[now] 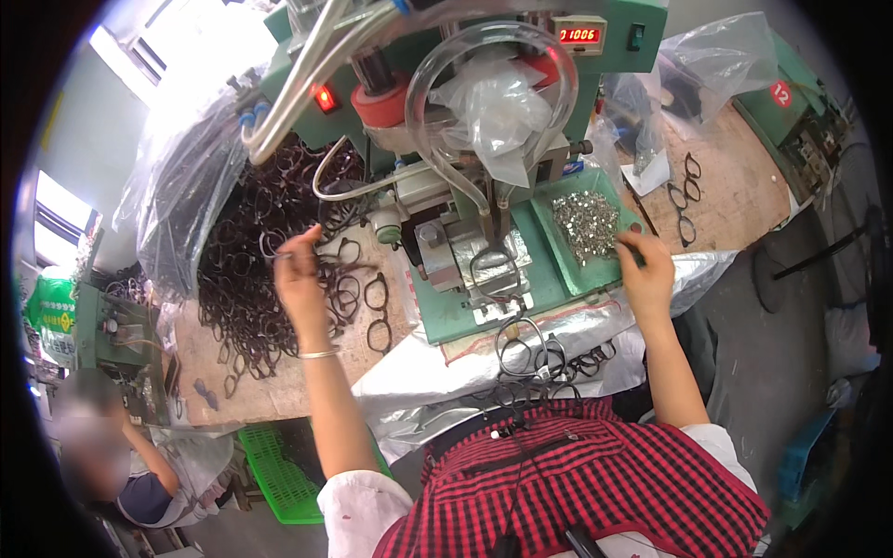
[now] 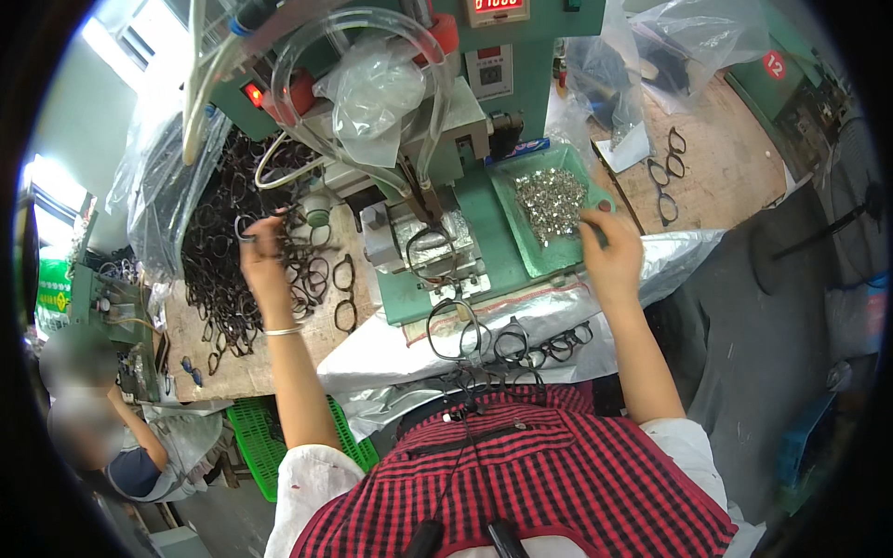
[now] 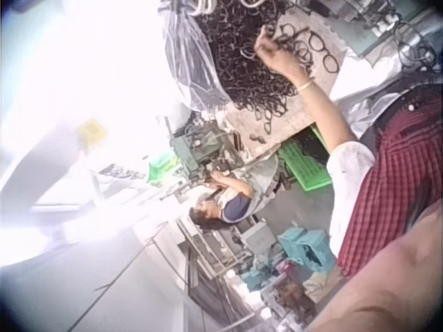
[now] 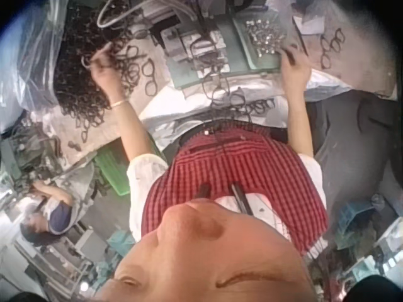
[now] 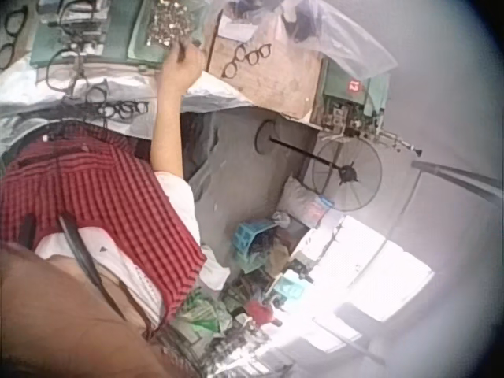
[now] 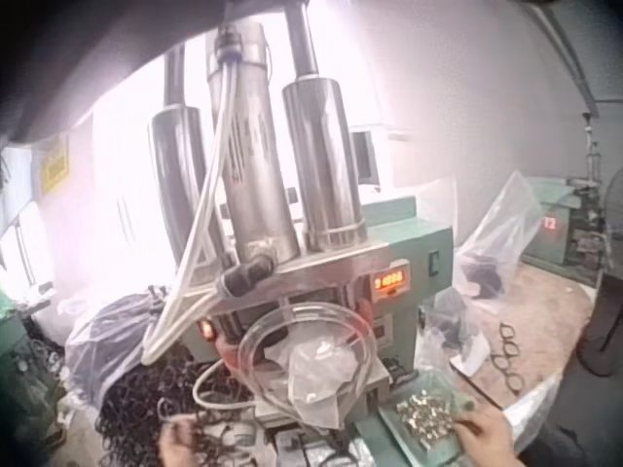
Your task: The person assembles eyeglasses by inserting small metal components into eyeglass frames using a green press machine. They repeatedly pick up frames, place them under the press, and add metal parts before pressing them together.
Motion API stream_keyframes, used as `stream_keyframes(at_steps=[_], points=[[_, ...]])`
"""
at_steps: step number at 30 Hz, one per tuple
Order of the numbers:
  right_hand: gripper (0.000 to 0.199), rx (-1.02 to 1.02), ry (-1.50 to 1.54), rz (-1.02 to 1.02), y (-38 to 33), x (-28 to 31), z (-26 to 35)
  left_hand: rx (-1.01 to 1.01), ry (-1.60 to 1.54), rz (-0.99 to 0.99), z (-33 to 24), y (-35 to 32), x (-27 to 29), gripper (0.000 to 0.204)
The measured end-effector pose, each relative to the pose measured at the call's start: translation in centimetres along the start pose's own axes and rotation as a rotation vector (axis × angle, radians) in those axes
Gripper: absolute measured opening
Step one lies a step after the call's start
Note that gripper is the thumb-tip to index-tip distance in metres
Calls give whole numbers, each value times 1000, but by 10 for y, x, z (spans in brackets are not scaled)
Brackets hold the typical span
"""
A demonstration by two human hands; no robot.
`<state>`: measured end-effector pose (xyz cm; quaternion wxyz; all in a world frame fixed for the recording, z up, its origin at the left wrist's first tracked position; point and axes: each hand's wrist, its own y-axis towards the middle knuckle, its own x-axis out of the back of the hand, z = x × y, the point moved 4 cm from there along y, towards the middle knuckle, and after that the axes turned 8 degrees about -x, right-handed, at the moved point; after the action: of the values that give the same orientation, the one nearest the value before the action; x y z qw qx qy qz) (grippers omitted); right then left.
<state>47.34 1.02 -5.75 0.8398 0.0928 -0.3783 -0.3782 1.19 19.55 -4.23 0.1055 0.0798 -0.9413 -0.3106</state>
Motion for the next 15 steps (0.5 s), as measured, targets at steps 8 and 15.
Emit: stream_keyframes(at_steps=[8,15], points=[[14,38,260,181,-7,10,65,599,-402,-10,10,-14,3,67],[28,68,659,273,14,-64,129,809,-661,-188,18,-61,-17,22]])
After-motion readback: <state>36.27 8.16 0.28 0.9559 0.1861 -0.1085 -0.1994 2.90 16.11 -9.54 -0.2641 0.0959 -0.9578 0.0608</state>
